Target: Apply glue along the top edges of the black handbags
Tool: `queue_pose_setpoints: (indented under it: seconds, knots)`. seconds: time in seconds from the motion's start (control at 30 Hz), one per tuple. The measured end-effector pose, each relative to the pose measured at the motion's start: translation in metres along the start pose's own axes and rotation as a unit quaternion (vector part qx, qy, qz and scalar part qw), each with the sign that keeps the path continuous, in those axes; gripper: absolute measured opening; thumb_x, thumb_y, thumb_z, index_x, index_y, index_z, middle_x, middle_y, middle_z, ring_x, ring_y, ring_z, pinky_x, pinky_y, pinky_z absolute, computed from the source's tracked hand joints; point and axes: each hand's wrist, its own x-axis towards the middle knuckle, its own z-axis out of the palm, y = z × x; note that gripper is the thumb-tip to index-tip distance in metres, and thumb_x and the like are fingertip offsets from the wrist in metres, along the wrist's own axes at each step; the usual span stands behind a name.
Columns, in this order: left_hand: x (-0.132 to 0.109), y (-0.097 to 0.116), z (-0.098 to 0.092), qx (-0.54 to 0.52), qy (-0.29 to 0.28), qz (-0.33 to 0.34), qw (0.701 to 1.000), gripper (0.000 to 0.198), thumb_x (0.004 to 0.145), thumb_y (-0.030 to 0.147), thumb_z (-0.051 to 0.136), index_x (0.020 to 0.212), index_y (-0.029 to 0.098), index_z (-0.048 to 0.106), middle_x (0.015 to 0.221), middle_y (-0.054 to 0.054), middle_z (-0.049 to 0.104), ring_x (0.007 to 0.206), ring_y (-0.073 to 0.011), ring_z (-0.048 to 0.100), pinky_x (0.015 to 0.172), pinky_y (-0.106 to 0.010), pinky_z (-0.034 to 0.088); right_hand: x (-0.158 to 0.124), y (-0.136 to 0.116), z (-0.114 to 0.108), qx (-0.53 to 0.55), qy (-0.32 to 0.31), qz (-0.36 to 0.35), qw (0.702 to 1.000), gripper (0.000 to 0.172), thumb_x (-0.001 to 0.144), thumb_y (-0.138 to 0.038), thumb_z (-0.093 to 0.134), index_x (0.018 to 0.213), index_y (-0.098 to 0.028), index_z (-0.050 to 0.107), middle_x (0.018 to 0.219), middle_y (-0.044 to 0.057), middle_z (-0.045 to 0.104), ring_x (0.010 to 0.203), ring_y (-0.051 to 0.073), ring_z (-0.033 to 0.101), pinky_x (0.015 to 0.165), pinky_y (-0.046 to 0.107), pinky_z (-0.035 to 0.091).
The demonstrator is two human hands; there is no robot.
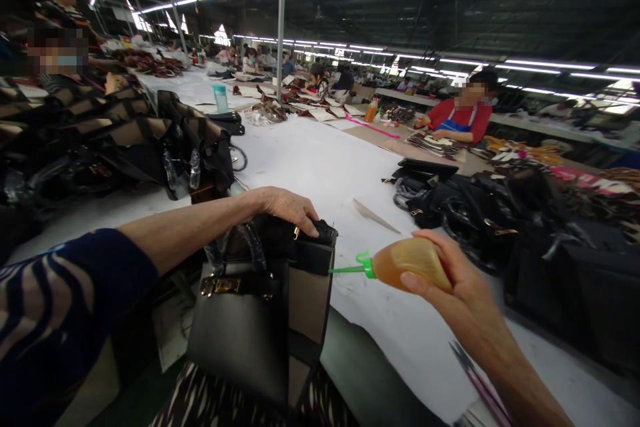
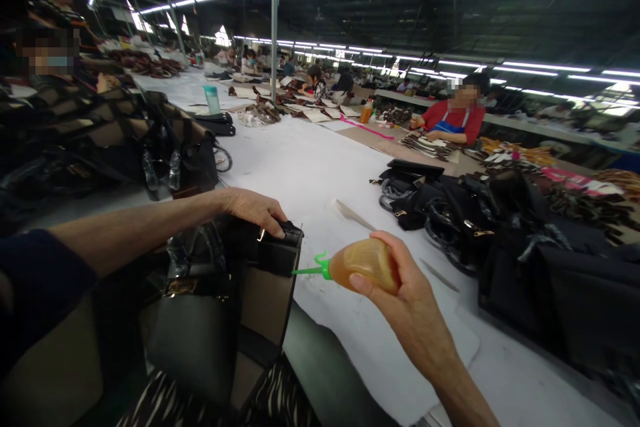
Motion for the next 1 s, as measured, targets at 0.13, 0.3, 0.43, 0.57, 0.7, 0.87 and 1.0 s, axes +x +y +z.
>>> queue_pose_setpoints:
  seconds: [0.13, 0.3, 0.43, 0.57, 0.7, 0.87, 1.0]
  knots:
    - [0.001, -0.002, 0.0, 0.004, 0.0, -0.002, 1.0, 0.036, 0.074, 0.039, 0.056, 0.096, 0.012, 0.067, 0.092, -0.006, 0.07, 0.08, -0.0182, 0.059, 0.071, -0.026, 0.045, -0.003, 0.003, -0.001, -0.004, -0.011, -0.001, 1.0, 0.053, 0.072, -0.05, 0.063, 0.118, -0.032, 0.044, 0.099, -0.001, 0.06, 0.086, 0.02, 0.057, 0.068, 0.027, 0.049]
    - [0.004, -0.006, -0.001, 0.01, 0.001, 0.008, 1.0, 0.038, 0.074, 0.04, 0.056, 0.098, 0.013, 0.066, 0.095, -0.005, 0.069, 0.083, -0.0185, 0.059, 0.074, -0.026, 0.044, -0.007, 0.005, -0.002, -0.016, -0.015, -0.007, 1.0, 0.053, 0.072, -0.051, 0.063, 0.117, -0.031, 0.045, 0.104, 0.0, 0.059, 0.091, 0.022, 0.056, 0.069, 0.027, 0.048]
    - [0.006, -0.009, -0.002, 0.007, -0.004, 0.026, 1.0, 0.037, 0.075, 0.039, 0.055, 0.097, 0.011, 0.066, 0.096, -0.006, 0.069, 0.083, -0.0184, 0.059, 0.074, -0.026, 0.044, -0.009, 0.007, -0.001, -0.021, -0.017, -0.01, 1.0, 0.053, 0.071, -0.051, 0.064, 0.117, -0.031, 0.045, 0.102, -0.001, 0.06, 0.089, 0.022, 0.057, 0.069, 0.028, 0.049]
    - [0.007, -0.009, -0.002, 0.003, -0.004, 0.022, 1.0, 0.037, 0.075, 0.039, 0.055, 0.097, 0.012, 0.066, 0.095, -0.005, 0.07, 0.081, -0.018, 0.059, 0.073, -0.026, 0.044, -0.014, 0.01, 0.0, -0.026, -0.017, -0.009, 0.999, 0.053, 0.071, -0.051, 0.064, 0.116, -0.031, 0.047, 0.1, 0.0, 0.06, 0.086, 0.022, 0.058, 0.067, 0.029, 0.05]
    - [0.006, -0.008, -0.001, -0.002, 0.0, 0.016, 1.0, 0.037, 0.073, 0.041, 0.056, 0.096, 0.013, 0.066, 0.095, -0.005, 0.07, 0.079, -0.017, 0.058, 0.072, -0.025, 0.044, -0.02, 0.011, 0.001, -0.016, -0.025, 0.012, 0.999, 0.055, 0.07, -0.052, 0.064, 0.117, -0.03, 0.047, 0.098, 0.001, 0.06, 0.082, 0.022, 0.059, 0.068, 0.031, 0.051]
    - [0.006, -0.007, 0.0, -0.004, 0.002, -0.002, 1.0, 0.039, 0.073, 0.042, 0.056, 0.097, 0.014, 0.066, 0.095, -0.005, 0.07, 0.078, -0.0162, 0.057, 0.071, -0.024, 0.043, -0.025, 0.013, 0.003, -0.02, -0.03, 0.035, 0.999, 0.054, 0.07, -0.051, 0.064, 0.116, -0.03, 0.047, 0.096, 0.001, 0.06, 0.08, 0.021, 0.059, 0.068, 0.029, 0.05]
    - [0.009, -0.008, -0.001, 0.0, 0.002, -0.004, 1.0, 0.041, 0.072, 0.043, 0.056, 0.098, 0.013, 0.066, 0.095, -0.005, 0.07, 0.079, -0.0171, 0.058, 0.072, -0.025, 0.043, -0.029, 0.015, 0.006, -0.017, -0.032, 0.035, 0.999, 0.053, 0.068, -0.051, 0.065, 0.113, -0.028, 0.049, 0.1, 0.001, 0.06, 0.083, 0.021, 0.058, 0.075, 0.03, 0.049]
